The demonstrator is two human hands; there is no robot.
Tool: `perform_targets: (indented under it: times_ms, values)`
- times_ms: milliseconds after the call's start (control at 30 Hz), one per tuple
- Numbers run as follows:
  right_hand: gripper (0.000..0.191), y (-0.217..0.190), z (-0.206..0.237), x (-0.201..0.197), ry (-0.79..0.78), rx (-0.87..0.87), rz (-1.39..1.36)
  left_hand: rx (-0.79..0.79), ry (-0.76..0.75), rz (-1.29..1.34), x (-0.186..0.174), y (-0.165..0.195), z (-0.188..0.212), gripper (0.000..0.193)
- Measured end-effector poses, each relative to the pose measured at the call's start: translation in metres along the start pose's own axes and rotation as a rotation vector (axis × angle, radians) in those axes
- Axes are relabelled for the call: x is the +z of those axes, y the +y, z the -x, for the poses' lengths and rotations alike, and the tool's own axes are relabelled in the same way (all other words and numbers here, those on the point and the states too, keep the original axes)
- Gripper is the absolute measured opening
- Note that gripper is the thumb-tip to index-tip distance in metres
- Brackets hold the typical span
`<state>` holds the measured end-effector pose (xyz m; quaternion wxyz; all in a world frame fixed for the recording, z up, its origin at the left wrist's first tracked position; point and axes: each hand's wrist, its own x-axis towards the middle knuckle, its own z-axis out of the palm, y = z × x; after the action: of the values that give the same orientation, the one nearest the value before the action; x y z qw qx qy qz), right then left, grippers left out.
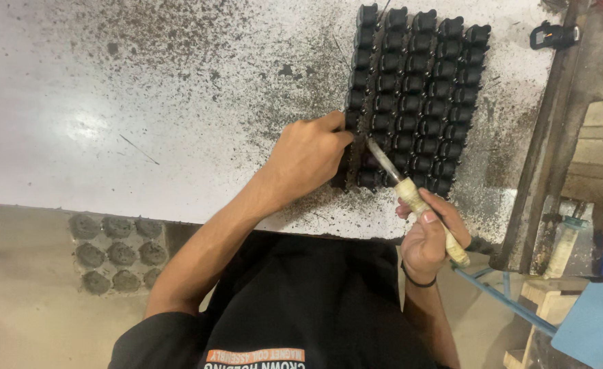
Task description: The person uses a soldering iron to apply solder to a grid of small black cylindrical components arranged on a white work surface. They repeatedly touch the iron tip to individual joints, then set the iron down and resume soldering.
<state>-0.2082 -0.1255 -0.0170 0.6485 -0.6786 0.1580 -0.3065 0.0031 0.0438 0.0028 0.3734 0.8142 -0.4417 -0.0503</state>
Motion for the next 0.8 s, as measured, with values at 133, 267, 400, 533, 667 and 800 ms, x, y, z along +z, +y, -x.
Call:
perform_targets:
  times_ms: [133, 267, 400, 533, 667, 800]
  values:
    - [0.031, 0.001, -0.002, 0.000, -0.032, -0.005, -0.015, 0.008, 0.037, 0.007, -0.001, 0.000, 0.001, 0.009]
    - [0.032, 0.001, -0.002, 0.001, -0.041, -0.008, -0.015, 0.017, 0.057, 0.014, 0.006, -0.005, 0.002, 0.013]
    - [0.031, -0.008, -0.008, -0.005, -0.115, 0.017, 0.060, 0.015, 0.003, -0.085, 0.013, -0.002, -0.006, 0.014]
    - [0.031, -0.015, -0.024, -0.016, 0.029, -0.052, -0.143, 0.103, 0.108, -0.105, -0.017, 0.022, -0.006, 0.015]
    - [0.031, -0.008, -0.029, -0.013, 0.012, 0.019, -0.177, 0.142, 0.194, -0.042, -0.061, 0.049, 0.002, 0.028]
    - [0.034, 0.001, -0.024, -0.002, -0.006, 0.051, -0.081, 0.138, 0.303, -0.061, -0.047, 0.037, -0.019, 0.019]
